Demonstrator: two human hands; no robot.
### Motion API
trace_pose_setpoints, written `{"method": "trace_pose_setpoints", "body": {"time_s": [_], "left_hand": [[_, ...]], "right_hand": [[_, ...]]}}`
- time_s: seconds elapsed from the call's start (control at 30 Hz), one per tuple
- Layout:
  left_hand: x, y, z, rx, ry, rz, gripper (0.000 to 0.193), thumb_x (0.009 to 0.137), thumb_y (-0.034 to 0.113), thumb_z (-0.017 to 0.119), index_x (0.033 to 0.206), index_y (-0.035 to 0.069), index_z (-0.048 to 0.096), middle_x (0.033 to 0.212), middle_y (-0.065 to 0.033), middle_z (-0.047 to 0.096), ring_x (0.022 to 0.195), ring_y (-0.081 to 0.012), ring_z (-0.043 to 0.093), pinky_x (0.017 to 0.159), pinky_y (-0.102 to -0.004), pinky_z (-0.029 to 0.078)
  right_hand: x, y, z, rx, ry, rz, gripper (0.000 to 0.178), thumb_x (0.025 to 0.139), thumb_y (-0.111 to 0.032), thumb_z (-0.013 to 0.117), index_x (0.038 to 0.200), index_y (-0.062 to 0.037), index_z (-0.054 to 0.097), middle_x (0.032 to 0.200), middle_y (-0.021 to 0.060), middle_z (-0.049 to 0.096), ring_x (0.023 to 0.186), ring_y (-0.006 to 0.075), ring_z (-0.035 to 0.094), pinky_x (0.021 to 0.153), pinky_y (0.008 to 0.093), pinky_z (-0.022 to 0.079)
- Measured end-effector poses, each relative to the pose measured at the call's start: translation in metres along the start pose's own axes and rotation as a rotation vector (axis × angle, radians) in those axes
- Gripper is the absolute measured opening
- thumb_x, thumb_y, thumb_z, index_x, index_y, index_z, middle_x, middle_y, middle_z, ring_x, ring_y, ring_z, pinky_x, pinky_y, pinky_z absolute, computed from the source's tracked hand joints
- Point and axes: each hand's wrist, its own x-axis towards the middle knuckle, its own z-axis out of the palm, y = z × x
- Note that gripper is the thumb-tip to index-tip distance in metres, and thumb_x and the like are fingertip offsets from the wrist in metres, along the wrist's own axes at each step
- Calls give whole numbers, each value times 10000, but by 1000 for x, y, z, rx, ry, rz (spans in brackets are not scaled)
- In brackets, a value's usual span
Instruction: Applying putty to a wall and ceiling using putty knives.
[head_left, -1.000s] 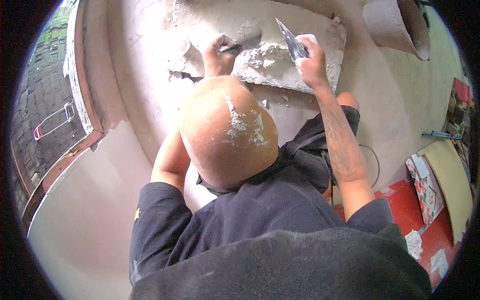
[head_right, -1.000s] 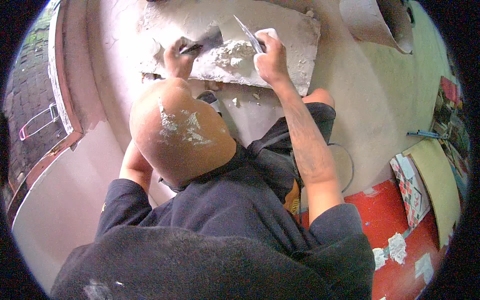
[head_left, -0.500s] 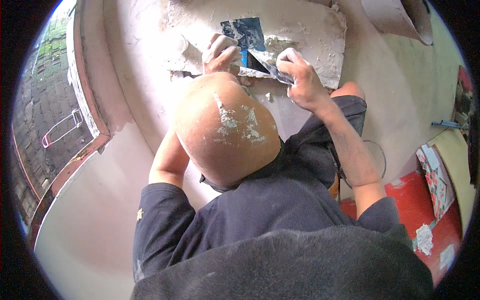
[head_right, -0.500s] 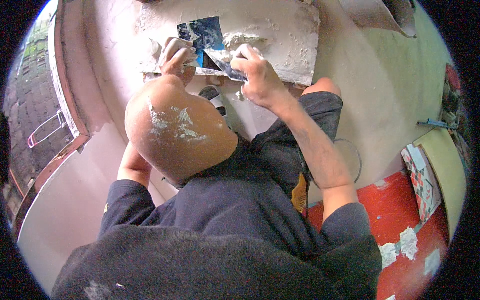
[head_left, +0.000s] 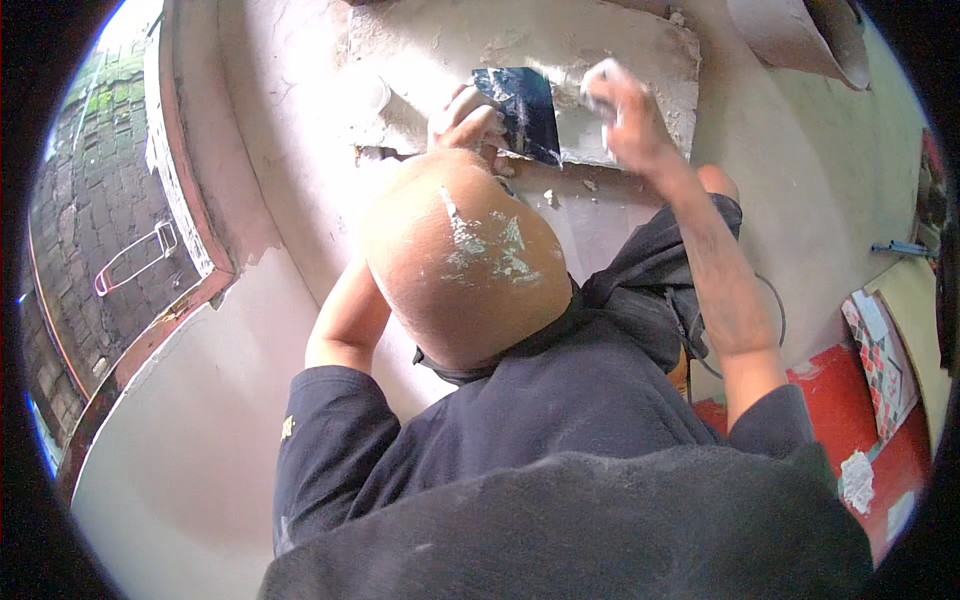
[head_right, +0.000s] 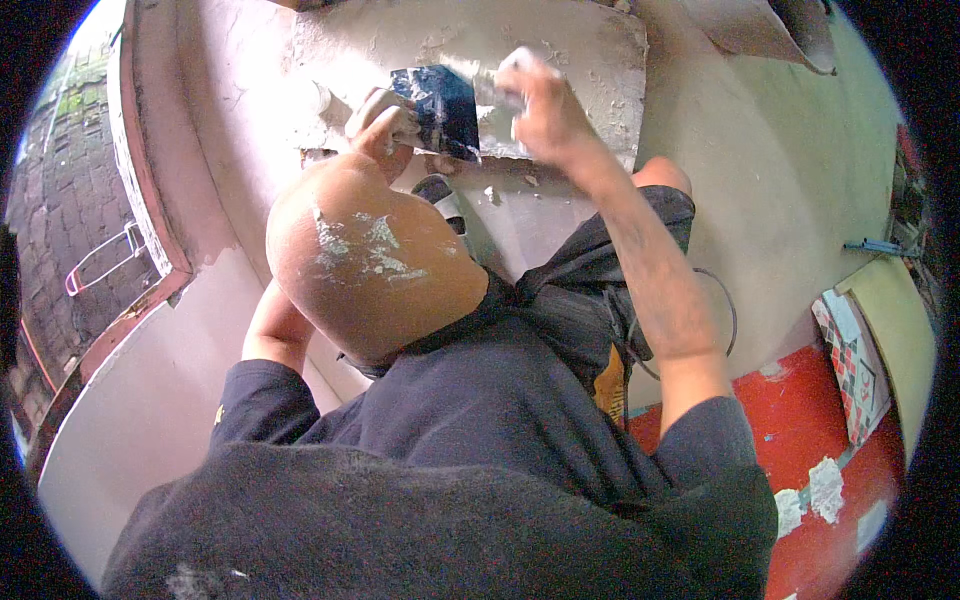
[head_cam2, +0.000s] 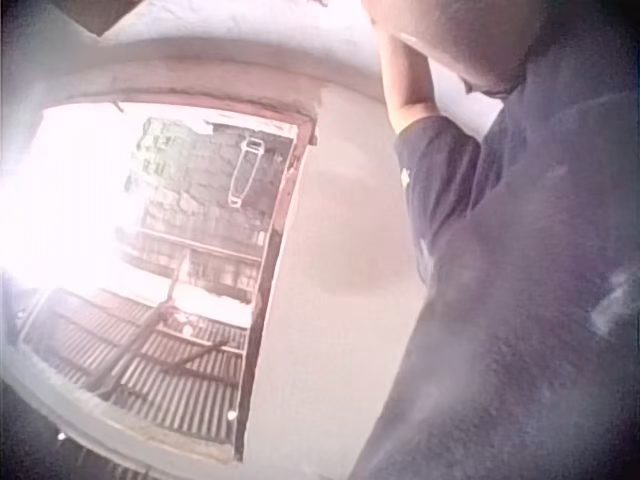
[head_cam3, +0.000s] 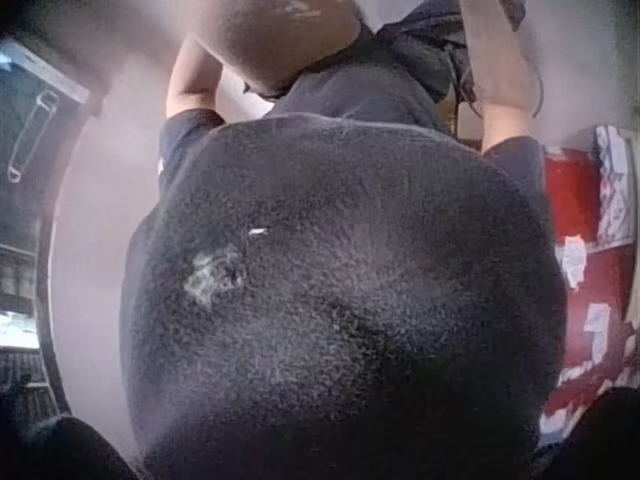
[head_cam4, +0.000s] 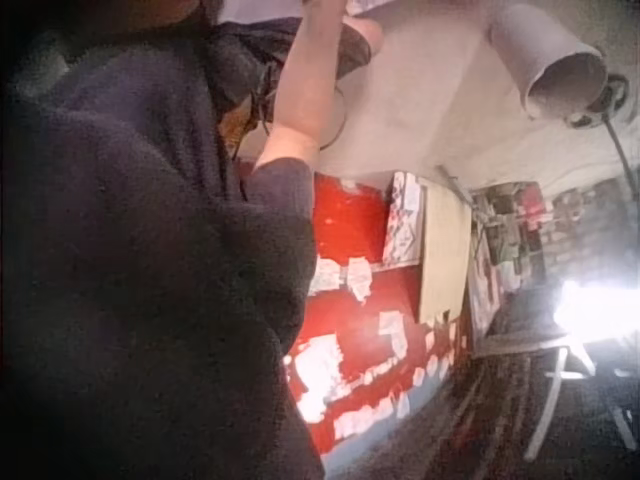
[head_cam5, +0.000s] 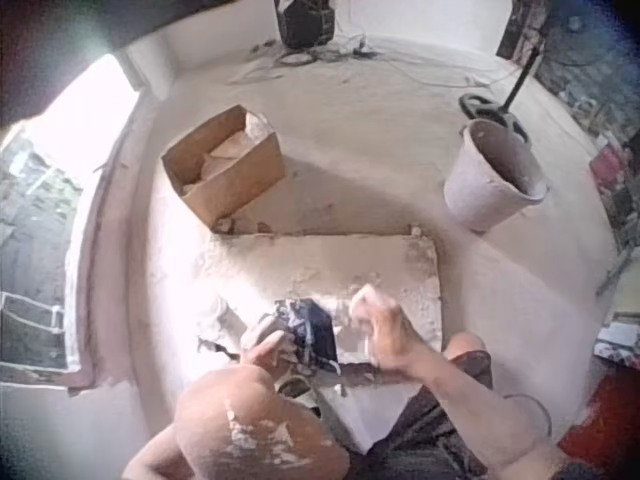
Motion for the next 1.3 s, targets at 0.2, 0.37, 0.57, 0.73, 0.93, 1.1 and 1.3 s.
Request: {"method": "trace_pose_setpoints", "body": {"time_s": [0.2, 0.37, 0.57, 0.73, 0.93, 1.1, 1.3], "left_hand": [[-4, 1, 3, 148, -3, 26, 323, 538, 41, 648, 840, 27, 536, 955, -142, 484, 920, -326, 473, 754, -396, 420], [5, 15, -2, 133, -63, 159, 341, 556, 50, 647, 882, 29, 550, 982, -147, 481, 991, -339, 447, 818, -423, 393], [-1, 6, 3, 212, 77, 12, 284, 590, 25, 602, 869, 42, 550, 928, -131, 484, 906, -334, 473, 797, -421, 402], [-31, -30, -10, 105, 125, -471, 327, 614, 140, 755, 864, 47, 566, 866, -99, 602, 737, -184, 586, 642, -318, 462], [-3, -35, -17, -121, 140, -549, 230, 742, 163, 714, 915, 45, 620, 793, -137, 652, 668, -190, 615, 633, -312, 483], [72, 15, -22, 353, -167, -251, 241, 821, 180, 592, 1020, 59, 530, 779, -206, 622, 703, -356, 619, 612, -420, 481], [89, 28, -22, 437, -416, 87, 236, 794, 99, 551, 1012, 76, 461, 618, -196, 575, 601, -388, 597, 517, -465, 459]], "right_hand": [[-34, -37, 15, 142, -181, 66, 320, 564, 110, 437, 862, 24, 516, 935, 147, 498, 903, 347, 519, 805, 356, 419], [1, 10, 39, -18, -94, 10, 298, 605, 86, 465, 879, 14, 558, 934, 172, 526, 880, 346, 540, 789, 359, 433], [33, 80, 34, -117, 62, 70, 307, 650, 81, 482, 919, -10, 600, 902, 162, 538, 848, 349, 557, 770, 368, 447], [-1, 58, 8, -440, -17, -141, 218, 611, 20, 578, 810, -69, 564, 853, 95, 494, 877, 305, 530, 739, 415, 449], [-21, 48, 15, -561, -90, -399, 210, 628, -36, 600, 828, -91, 568, 803, 94, 509, 817, 288, 551, 704, 424, 451], [-19, 44, 41, -359, -41, -463, 239, 632, 63, 551, 843, -44, 512, 825, 134, 527, 748, 329, 547, 638, 422, 469], [-1, 23, 48, -221, 34, -554, 223, 631, -2, 612, 825, -58, 519, 788, 99, 496, 680, 306, 534, 540, 418, 448]]}}
